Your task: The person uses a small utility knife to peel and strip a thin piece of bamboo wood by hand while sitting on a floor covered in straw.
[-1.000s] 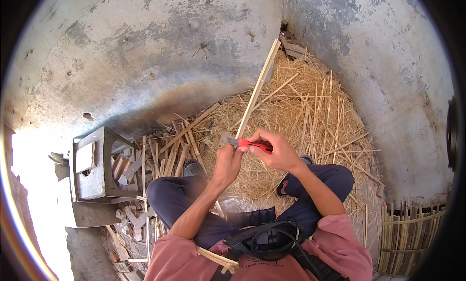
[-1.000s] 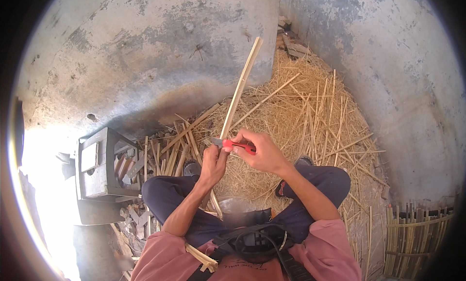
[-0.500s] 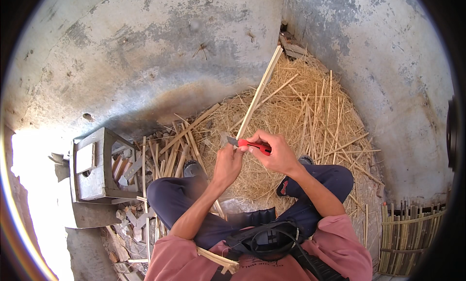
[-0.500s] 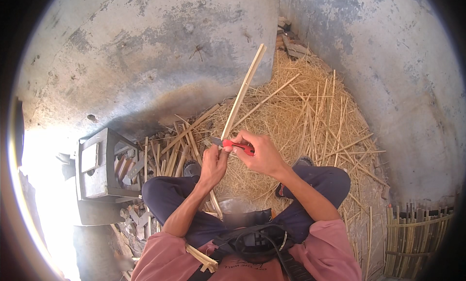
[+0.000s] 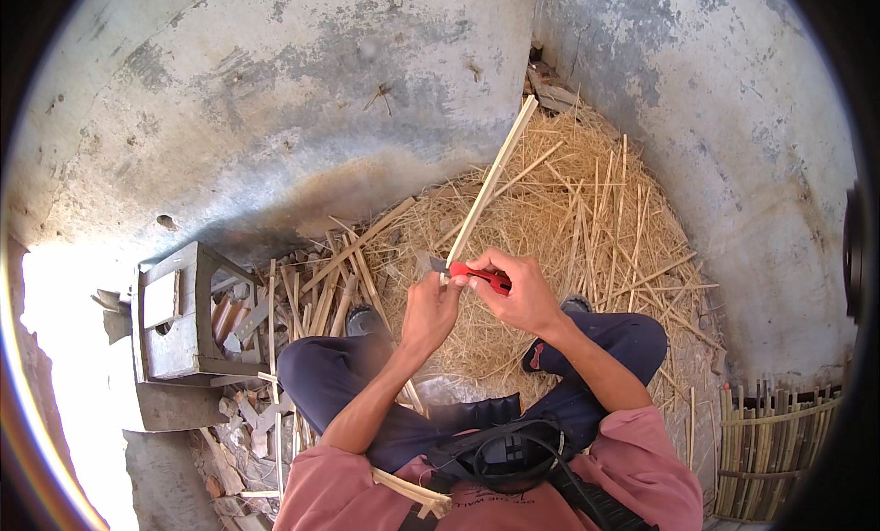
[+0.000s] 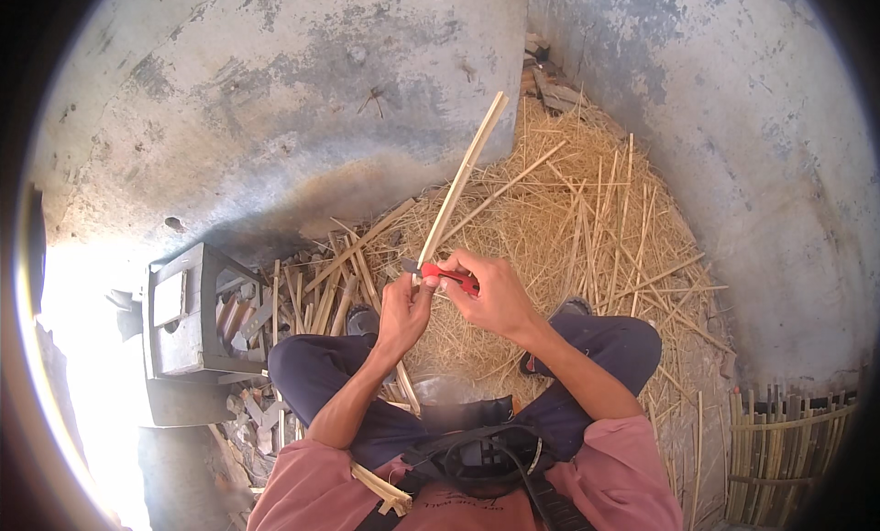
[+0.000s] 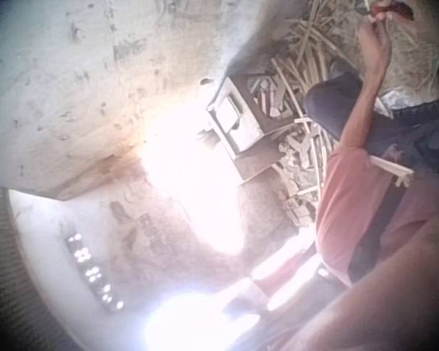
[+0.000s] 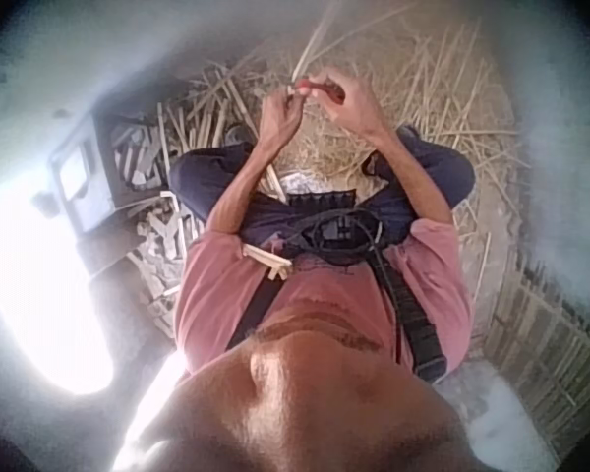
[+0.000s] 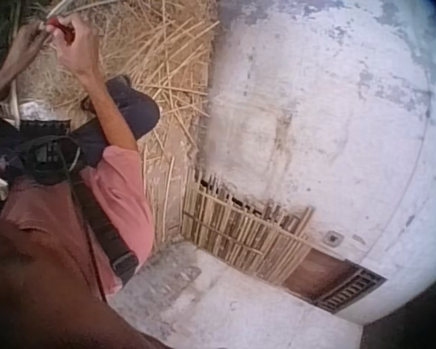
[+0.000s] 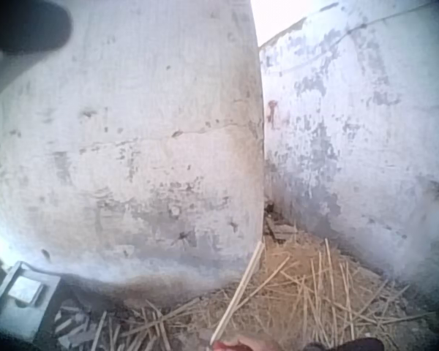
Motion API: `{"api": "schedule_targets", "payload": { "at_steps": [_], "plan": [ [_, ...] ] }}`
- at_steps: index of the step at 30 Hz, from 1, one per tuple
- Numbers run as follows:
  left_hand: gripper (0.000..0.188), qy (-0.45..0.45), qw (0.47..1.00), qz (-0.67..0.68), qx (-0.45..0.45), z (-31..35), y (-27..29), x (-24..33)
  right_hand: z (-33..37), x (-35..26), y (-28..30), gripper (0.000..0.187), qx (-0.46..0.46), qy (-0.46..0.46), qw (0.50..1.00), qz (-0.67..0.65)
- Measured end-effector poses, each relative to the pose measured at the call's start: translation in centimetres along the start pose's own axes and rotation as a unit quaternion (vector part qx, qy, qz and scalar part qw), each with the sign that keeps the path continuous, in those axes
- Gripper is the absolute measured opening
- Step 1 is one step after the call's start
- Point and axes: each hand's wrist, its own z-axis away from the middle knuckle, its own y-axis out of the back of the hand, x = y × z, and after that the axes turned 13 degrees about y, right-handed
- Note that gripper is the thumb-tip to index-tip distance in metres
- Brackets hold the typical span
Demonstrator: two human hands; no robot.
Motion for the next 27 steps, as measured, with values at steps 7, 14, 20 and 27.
{"api": "schedule_targets", "payload": {
  "at_steps": [7, 14, 20, 27],
  "plan": [
    [0.038, 0.016, 1.000, -0.026, 0.007, -0.3, 0.1, -0.4, 0.3, 0.4, -0.5, 0.014, 0.038, 0.027, 0.999, 0.004],
    [0.038, -0.002, 1.000, -0.008, -0.020, -0.6, 0.3, 0.0, -0.1, -0.7, 0.0, 0.015, 0.020, -0.004, 1.000, 0.014],
    [0.041, -0.049, 0.996, 0.021, -0.065, -1.2, 0.0, -1.0, -0.4, 0.6, 1.0, 0.020, -0.068, 0.001, 0.997, 0.037],
    [0.040, -0.053, 0.997, -0.001, -0.063, -1.1, -0.2, -0.7, -0.4, 0.8, 1.6, 0.021, -0.139, -0.107, 0.981, -0.082]
  ]
}}
